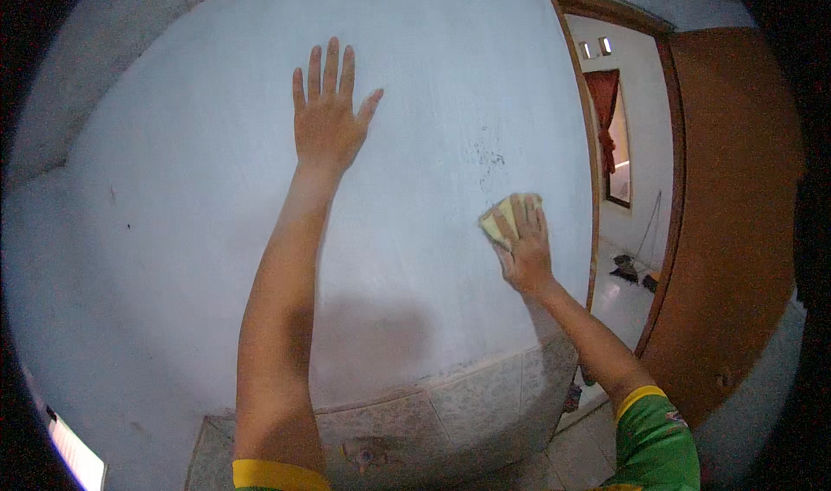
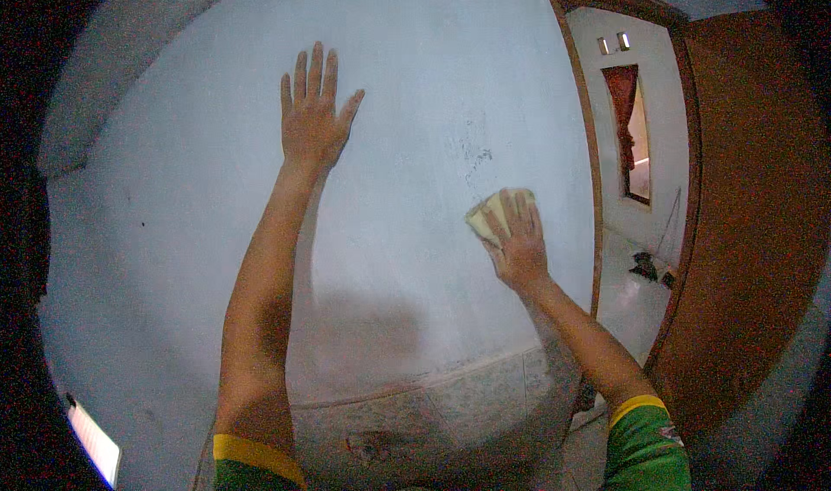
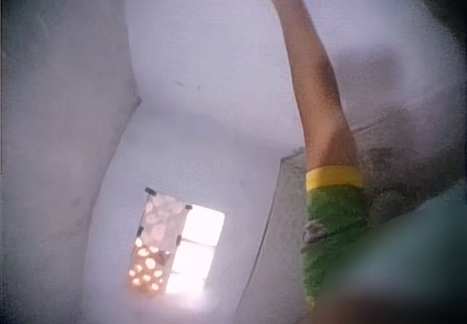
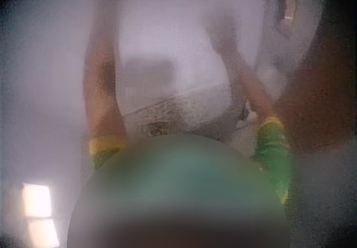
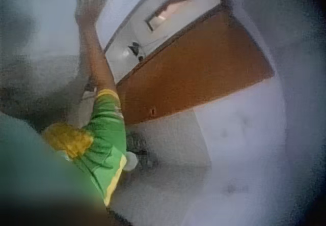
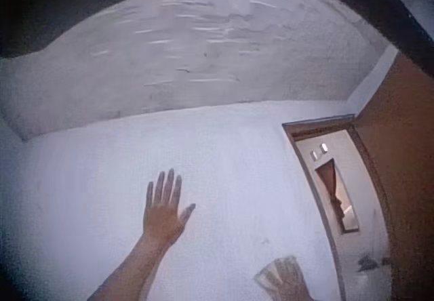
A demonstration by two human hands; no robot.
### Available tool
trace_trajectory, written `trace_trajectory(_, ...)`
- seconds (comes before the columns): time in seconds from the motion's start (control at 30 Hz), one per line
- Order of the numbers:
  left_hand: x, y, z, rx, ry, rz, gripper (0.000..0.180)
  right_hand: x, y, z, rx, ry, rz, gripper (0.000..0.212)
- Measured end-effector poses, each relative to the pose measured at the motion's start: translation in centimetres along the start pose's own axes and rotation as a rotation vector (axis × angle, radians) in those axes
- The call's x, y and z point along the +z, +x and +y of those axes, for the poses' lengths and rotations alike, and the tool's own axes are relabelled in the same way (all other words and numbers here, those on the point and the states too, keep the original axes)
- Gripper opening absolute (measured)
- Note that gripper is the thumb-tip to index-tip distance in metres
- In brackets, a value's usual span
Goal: The person wipes a white wall with a yellow cloth, using both hands to scrub and smooth the surface. The camera is head-mounted, showing the hands and the wall being cleaned.
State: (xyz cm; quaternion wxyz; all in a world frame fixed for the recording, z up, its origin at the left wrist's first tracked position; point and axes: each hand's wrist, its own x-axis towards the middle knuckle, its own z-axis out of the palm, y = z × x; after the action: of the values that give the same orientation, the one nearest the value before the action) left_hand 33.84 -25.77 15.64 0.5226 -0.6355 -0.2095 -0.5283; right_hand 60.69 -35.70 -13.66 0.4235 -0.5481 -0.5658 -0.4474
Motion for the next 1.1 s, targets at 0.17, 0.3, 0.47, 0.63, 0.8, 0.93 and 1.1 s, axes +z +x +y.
trace_trajectory(0.17, -1.4, -5.0, 5.4, 0.141, -0.123, -0.161, 0.081, -1.6, 10.1, 3.7, 0.106, -0.071, 0.276, 0.07)
trace_trajectory(0.3, -2.5, -6.6, 7.6, 0.253, -0.304, -0.289, 0.082, -3.2, 26.0, 6.1, 0.066, -0.141, 0.571, 0.066)
trace_trajectory(0.47, -3.7, -7.1, 2.5, 0.016, -0.076, -0.174, 0.082, -4.5, 33.7, -0.2, -0.102, -0.543, 0.527, 0.054)
trace_trajectory(0.63, -4.7, -9.2, -8.1, -0.15, 0.163, -0.055, 0.075, -2.7, 19.2, -6.5, -0.601, 0.018, 0.084, 0.045)
trace_trajectory(0.8, -5.6, -10.7, -10.0, -0.161, 0.203, -0.089, 0.073, -4.4, 14.5, 4.3, -0.529, -0.068, -0.019, 0.057)
trace_trajectory(0.93, -6.1, -10.9, -9.7, -0.184, 0.172, -0.09, 0.074, -6.3, 29.5, 5.8, -0.259, -0.206, 0.493, 0.06)
trace_trajectory(1.1, -4.6, -10.1, -8.8, -0.137, 0.15, -0.039, 0.075, -6.0, 38.8, -1.4, -0.186, -0.267, 0.587, 0.05)
